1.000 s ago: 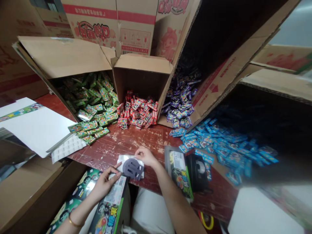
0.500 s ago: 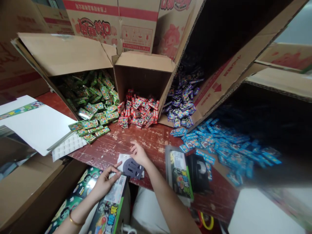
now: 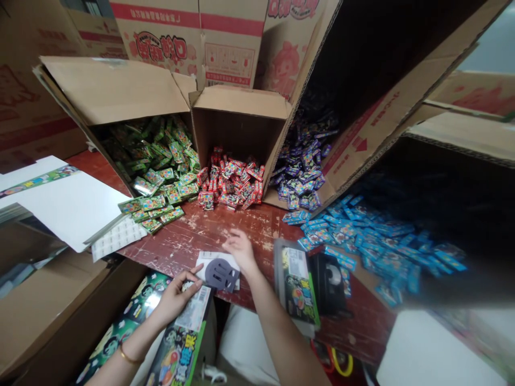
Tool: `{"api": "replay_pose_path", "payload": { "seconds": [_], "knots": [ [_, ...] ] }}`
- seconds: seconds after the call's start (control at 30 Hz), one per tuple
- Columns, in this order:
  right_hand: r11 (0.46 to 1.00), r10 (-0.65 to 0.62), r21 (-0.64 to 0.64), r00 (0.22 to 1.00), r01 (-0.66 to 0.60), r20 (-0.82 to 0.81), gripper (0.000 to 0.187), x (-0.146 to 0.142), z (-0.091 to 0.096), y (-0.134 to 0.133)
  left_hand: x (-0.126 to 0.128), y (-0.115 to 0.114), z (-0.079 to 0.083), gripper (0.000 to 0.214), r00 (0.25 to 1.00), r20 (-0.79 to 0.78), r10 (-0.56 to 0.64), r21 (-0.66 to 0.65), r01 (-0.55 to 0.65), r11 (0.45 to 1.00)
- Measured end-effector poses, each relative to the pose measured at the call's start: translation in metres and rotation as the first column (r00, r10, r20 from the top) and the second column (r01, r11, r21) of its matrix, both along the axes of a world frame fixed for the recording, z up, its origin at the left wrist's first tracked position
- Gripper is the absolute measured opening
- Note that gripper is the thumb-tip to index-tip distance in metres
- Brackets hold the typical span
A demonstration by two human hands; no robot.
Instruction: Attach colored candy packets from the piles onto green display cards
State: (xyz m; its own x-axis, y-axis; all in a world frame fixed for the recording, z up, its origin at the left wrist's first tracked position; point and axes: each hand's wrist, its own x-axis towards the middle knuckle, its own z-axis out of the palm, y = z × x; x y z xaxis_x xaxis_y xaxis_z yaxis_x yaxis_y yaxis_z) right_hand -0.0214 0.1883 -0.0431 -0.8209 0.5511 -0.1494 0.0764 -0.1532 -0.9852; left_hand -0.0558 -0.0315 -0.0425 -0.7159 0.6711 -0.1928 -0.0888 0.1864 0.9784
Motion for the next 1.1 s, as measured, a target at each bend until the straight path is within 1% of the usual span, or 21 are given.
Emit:
{"api": "replay_pose_path", "payload": {
  "seconds": [0.07,0.13,0.2,0.27,0.33,0.37,0.43,0.53,0.63,0.67,0.73,0.8,0.83,0.87,0.9,0.93,0.97,1.0,1.03,1.07,1.1],
  "knots": [
    [0.995,-0.095,-0.042,0.995,0.094,-0.031,0.056,0.005,0.012,-0.002,0.001,0.0,0.007,0.021,1.0,-0.013,0.001,-0.005,-0.001,1.0],
    [0.989,-0.129,-0.081,0.99,0.124,-0.061,0.057,0.012,0.03,-0.013,0.002,-0.001,0.019,0.02,0.999,-0.033,0.01,-0.014,-0.01,1.0],
    [0.992,-0.072,-0.111,0.994,0.062,-0.088,0.06,0.021,0.05,-0.032,0.005,-0.004,0.033,0.025,0.998,-0.061,0.02,-0.023,-0.022,1.0],
    [0.99,0.042,-0.129,0.994,-0.055,-0.102,0.061,0.03,0.067,-0.053,0.008,-0.008,0.047,0.031,0.995,-0.094,0.027,-0.041,-0.031,0.999],
    [0.981,0.145,-0.12,0.985,-0.155,-0.09,0.063,0.037,0.079,-0.07,0.01,-0.01,0.056,0.034,0.992,-0.123,0.032,-0.069,-0.041,0.997],
    [0.977,0.181,-0.101,0.98,-0.188,-0.079,0.064,0.039,0.081,-0.075,0.011,-0.011,0.059,0.034,0.99,-0.134,0.034,-0.081,-0.045,0.996],
    [0.972,0.227,-0.04,0.972,-0.23,-0.056,0.066,0.041,0.081,-0.081,0.011,-0.012,0.062,0.033,0.988,-0.15,0.031,-0.096,-0.045,0.994],
    [0.966,0.258,0.04,0.966,-0.257,-0.028,0.069,0.04,0.076,-0.081,0.011,-0.011,0.063,0.033,0.986,-0.165,0.006,-0.103,-0.024,0.994],
    [0.969,0.245,0.042,0.969,-0.245,-0.001,0.074,0.038,0.073,-0.08,0.012,-0.012,0.064,0.031,0.987,-0.163,-0.018,-0.1,0.001,0.995],
    [0.973,0.229,0.005,0.973,-0.23,0.011,0.075,0.038,0.073,-0.08,0.013,-0.012,0.063,0.03,0.988,-0.156,-0.015,-0.088,0.001,0.996],
    [0.964,0.226,-0.154,0.973,-0.218,0.035,0.072,0.038,0.072,-0.082,0.015,-0.012,0.061,0.029,0.994,-0.109,0.01,-0.036,-0.014,0.999],
    [0.907,0.264,-0.354,0.963,-0.228,0.054,0.068,0.039,0.07,-0.085,0.019,-0.011,0.06,0.038,0.998,-0.015,0.054,0.028,-0.053,0.998],
    [0.874,0.281,-0.428,0.958,-0.23,0.059,0.066,0.04,0.068,-0.087,0.021,-0.011,0.059,0.045,0.997,0.039,0.071,0.05,-0.073,0.996],
    [0.855,0.29,-0.464,0.955,-0.231,0.059,0.065,0.041,0.065,-0.088,0.023,-0.012,0.059,0.051,0.993,0.095,0.069,0.056,-0.075,0.996],
    [0.856,0.297,-0.458,0.953,-0.239,0.057,0.068,0.043,0.063,-0.088,0.025,-0.014,0.061,0.056,0.988,0.146,0.048,0.047,-0.055,0.997],
    [0.873,0.308,-0.414,0.95,-0.259,0.056,0.071,0.044,0.059,-0.087,0.026,-0.018,0.062,0.057,0.981,0.195,0.001,0.029,-0.006,1.0],
    [0.894,0.321,-0.347,0.945,-0.282,0.058,0.075,0.044,0.056,-0.085,0.026,-0.024,0.065,0.055,0.964,0.253,-0.084,0.008,0.085,0.996],
    [0.915,0.324,-0.272,0.944,-0.297,0.063,0.077,0.045,0.053,-0.08,0.024,-0.031,0.067,0.05,0.927,0.324,-0.188,-0.009,0.202,0.979],
    [0.937,0.303,-0.205,0.951,-0.284,0.068,0.078,0.045,0.051,-0.074,0.021,-0.041,0.07,0.045,0.871,0.401,-0.283,-0.013,0.314,0.949],
    [0.96,0.245,-0.157,0.967,-0.232,0.066,0.077,0.045,0.05,-0.067,0.016,-0.051,0.071,0.04,0.809,0.473,-0.349,0.005,0.393,0.919],
    [0.981,0.146,-0.132,0.988,-0.139,0.05,0.074,0.045,0.049,-0.058,0.01,-0.061,0.072,0.039,0.758,0.53,-0.381,0.046,0.422,0.905]
  ]
}}
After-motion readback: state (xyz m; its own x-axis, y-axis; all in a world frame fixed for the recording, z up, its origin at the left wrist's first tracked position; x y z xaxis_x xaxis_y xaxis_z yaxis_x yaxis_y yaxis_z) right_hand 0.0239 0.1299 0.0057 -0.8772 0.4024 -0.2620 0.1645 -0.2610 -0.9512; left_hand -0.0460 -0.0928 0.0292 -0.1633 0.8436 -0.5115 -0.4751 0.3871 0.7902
